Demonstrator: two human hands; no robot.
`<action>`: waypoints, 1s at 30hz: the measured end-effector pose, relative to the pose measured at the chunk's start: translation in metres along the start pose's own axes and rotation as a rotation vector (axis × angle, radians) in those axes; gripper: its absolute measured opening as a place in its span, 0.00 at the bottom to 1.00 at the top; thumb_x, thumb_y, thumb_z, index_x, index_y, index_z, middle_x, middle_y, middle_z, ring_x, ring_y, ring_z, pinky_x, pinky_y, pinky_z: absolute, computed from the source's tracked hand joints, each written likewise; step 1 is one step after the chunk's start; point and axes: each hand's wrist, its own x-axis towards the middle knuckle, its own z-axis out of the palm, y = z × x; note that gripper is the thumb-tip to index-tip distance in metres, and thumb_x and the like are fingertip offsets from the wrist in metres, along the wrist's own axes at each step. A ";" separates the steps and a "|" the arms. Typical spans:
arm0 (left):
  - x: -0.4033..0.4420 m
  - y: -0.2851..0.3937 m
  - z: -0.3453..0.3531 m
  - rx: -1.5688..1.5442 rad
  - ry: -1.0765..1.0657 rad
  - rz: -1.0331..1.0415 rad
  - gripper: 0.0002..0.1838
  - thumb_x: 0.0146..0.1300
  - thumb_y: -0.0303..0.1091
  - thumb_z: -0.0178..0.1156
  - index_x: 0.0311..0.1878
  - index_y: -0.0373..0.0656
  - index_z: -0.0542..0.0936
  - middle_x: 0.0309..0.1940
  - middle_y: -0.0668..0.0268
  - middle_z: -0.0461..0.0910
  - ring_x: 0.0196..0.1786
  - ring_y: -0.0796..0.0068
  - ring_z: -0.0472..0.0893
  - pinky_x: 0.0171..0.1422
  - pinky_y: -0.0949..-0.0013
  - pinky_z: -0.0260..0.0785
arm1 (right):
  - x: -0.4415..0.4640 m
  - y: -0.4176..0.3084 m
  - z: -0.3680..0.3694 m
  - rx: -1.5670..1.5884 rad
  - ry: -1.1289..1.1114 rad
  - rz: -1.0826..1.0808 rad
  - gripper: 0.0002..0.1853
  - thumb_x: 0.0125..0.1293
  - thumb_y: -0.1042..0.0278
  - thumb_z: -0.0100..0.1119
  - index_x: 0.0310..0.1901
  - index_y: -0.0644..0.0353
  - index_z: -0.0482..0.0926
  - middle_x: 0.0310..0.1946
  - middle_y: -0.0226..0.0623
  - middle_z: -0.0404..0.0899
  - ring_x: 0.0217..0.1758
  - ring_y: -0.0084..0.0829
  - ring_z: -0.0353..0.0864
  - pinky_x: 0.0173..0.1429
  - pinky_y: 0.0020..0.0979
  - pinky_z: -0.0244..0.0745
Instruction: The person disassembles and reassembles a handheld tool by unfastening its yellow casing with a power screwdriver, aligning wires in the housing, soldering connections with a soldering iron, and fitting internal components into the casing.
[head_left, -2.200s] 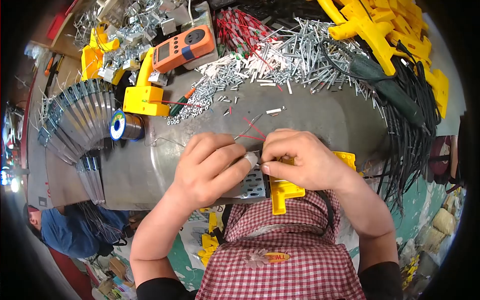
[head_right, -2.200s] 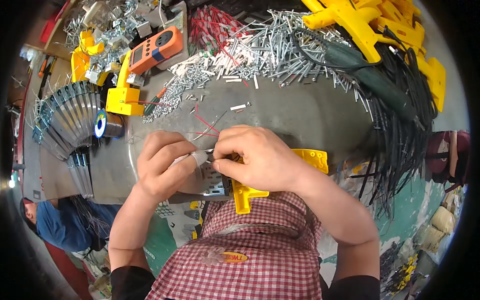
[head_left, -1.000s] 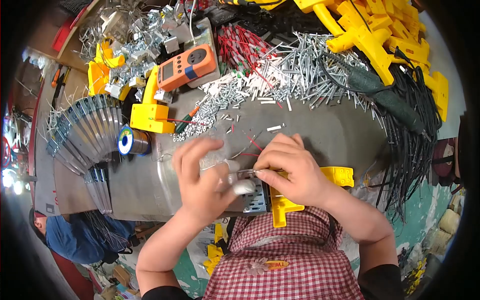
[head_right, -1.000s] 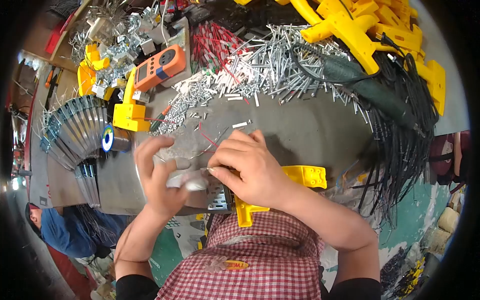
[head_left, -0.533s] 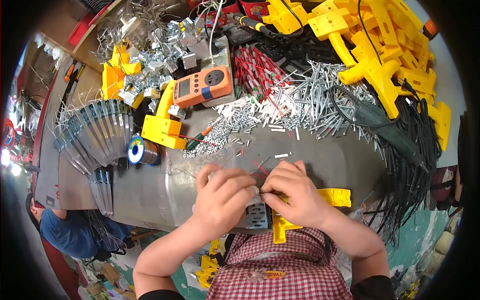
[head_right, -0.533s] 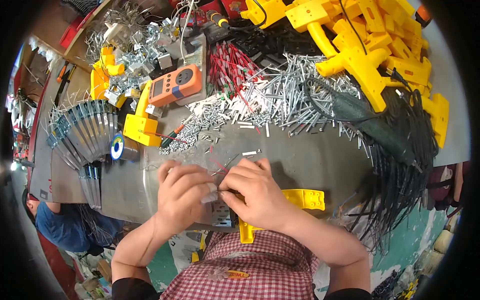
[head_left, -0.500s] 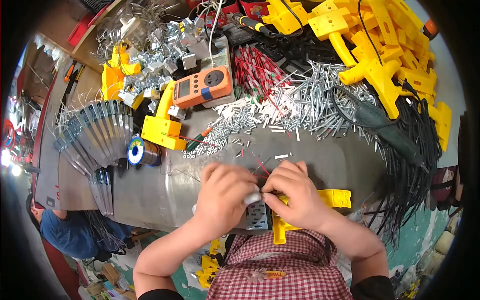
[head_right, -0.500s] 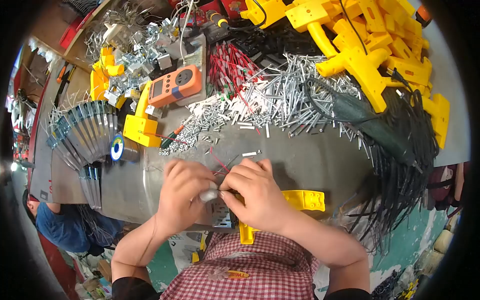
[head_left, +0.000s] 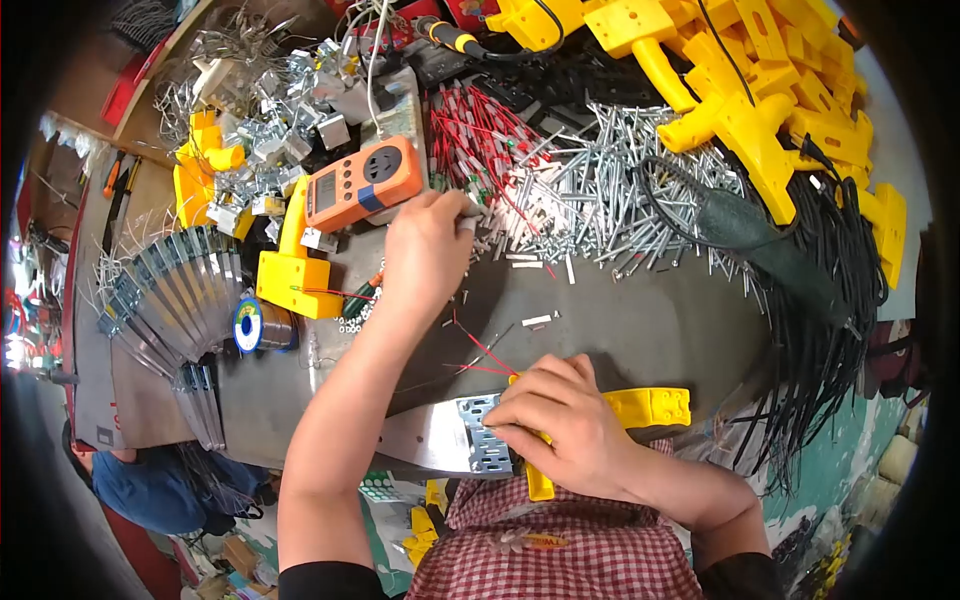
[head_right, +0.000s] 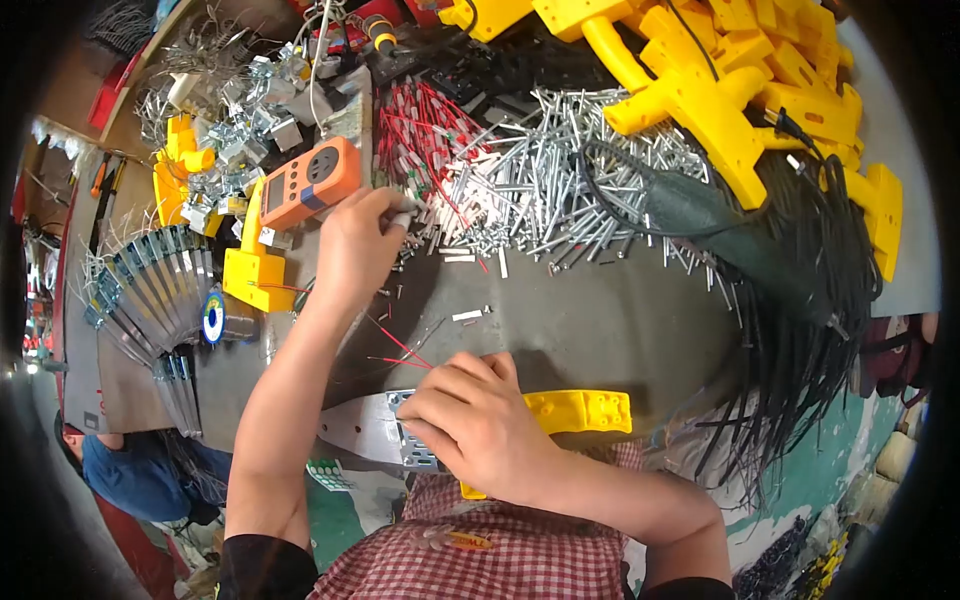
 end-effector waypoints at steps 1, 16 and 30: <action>-0.003 0.001 -0.004 0.021 0.050 0.035 0.10 0.52 0.23 0.62 0.39 0.39 0.79 0.29 0.58 0.78 0.33 0.62 0.80 0.40 0.65 0.71 | -0.001 0.001 0.001 0.020 0.007 -0.006 0.04 0.57 0.68 0.63 0.34 0.52 0.79 0.31 0.26 0.74 0.40 0.29 0.72 0.48 0.35 0.57; -0.152 0.030 -0.081 -1.302 -0.289 -0.681 0.09 0.57 0.21 0.63 0.39 0.38 0.75 0.38 0.63 0.79 0.42 0.76 0.78 0.50 0.70 0.70 | 0.004 -0.002 0.005 -0.052 -0.010 0.042 0.04 0.53 0.69 0.66 0.29 0.54 0.79 0.27 0.26 0.78 0.34 0.28 0.75 0.46 0.34 0.58; -0.152 0.035 -0.076 -1.348 -0.262 -0.639 0.14 0.58 0.20 0.61 0.46 0.38 0.71 0.40 0.65 0.79 0.47 0.79 0.77 0.55 0.72 0.70 | 0.004 -0.001 0.002 -0.049 -0.045 0.053 0.04 0.52 0.69 0.66 0.29 0.55 0.80 0.28 0.27 0.78 0.35 0.28 0.75 0.47 0.33 0.58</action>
